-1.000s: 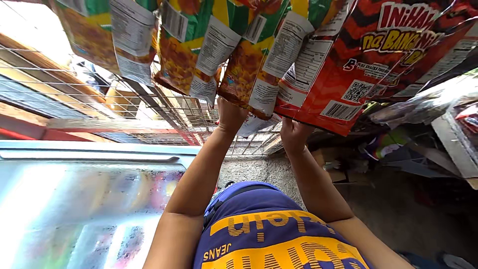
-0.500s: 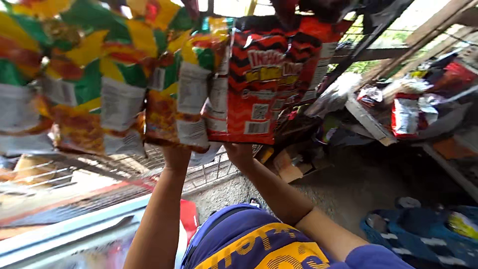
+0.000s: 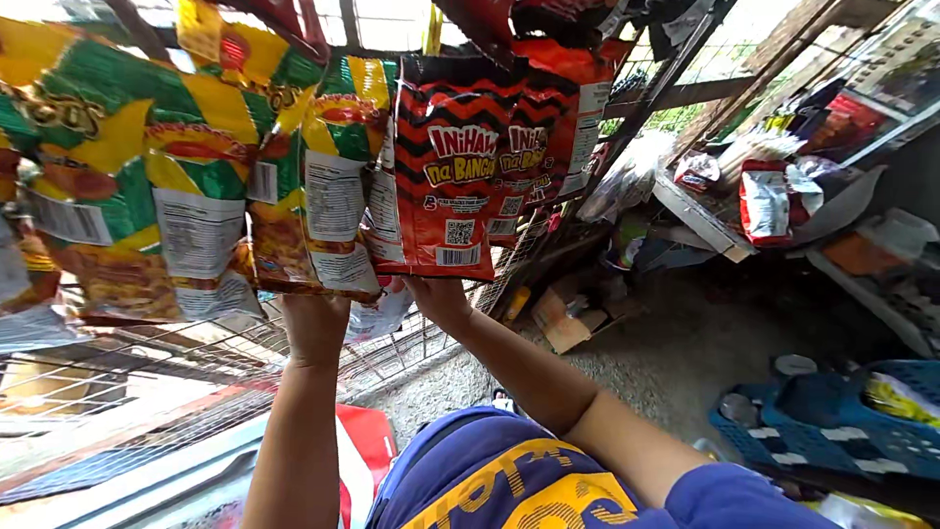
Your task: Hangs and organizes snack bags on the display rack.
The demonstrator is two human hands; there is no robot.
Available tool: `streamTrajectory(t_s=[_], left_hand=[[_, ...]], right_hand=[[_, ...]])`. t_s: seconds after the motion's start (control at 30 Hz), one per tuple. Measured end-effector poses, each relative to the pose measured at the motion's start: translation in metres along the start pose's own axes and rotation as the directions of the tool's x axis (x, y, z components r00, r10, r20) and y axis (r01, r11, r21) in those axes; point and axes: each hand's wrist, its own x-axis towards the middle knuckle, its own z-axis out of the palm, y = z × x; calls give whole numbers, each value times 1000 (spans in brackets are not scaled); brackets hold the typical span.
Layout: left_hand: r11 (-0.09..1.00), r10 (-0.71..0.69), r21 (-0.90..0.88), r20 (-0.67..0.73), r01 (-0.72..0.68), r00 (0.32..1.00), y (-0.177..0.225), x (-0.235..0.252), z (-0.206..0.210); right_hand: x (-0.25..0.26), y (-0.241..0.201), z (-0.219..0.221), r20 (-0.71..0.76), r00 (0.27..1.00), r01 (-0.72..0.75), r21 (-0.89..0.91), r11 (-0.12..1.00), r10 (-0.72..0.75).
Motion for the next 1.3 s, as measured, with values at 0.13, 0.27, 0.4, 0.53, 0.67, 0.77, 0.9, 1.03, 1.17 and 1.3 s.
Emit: streamTrajectory(t_s=[0.13, 0.27, 0.4, 0.53, 0.67, 0.77, 0.9, 1.03, 1.17, 1.3], left_hand=[[998, -12, 63, 78, 7, 997, 4, 3, -6], [993, -92, 83, 147, 80, 985, 10, 5, -11], [986, -152, 86, 140, 141, 978, 14, 8, -11], [979, -172, 138, 166, 150, 971, 18, 9, -13], [980, -168, 135, 183, 145, 969, 16, 9, -14], [987, -133, 111, 191, 114, 973, 15, 8, -15], [992, -100, 87, 141, 89, 985, 15, 6, -12], [994, -43, 99, 75, 36, 996, 14, 5, -8], [990, -70, 131, 82, 59, 994, 12, 4, -8], [987, -95, 138, 90, 82, 991, 14, 4, -9]], right_hand=[[4, -4, 8, 3, 997, -80, 82, 993, 80], [4, -13, 11, -24, 988, -151, 96, 984, 154], [7, -15, 9, -12, 990, -140, 37, 989, 141], [16, -19, 7, 37, 986, -164, -35, 986, 166], [25, -27, 0, 217, 932, -276, -93, 957, 290], [30, -29, -3, 321, 884, -306, -148, 941, 338], [30, -31, -4, 276, 925, -211, -199, 957, 261], [30, -31, -3, 246, 946, -153, -233, 960, 210], [28, -24, 4, 222, 960, -129, -196, 972, 172], [24, -23, 4, 160, 969, -183, -51, 982, 189]])
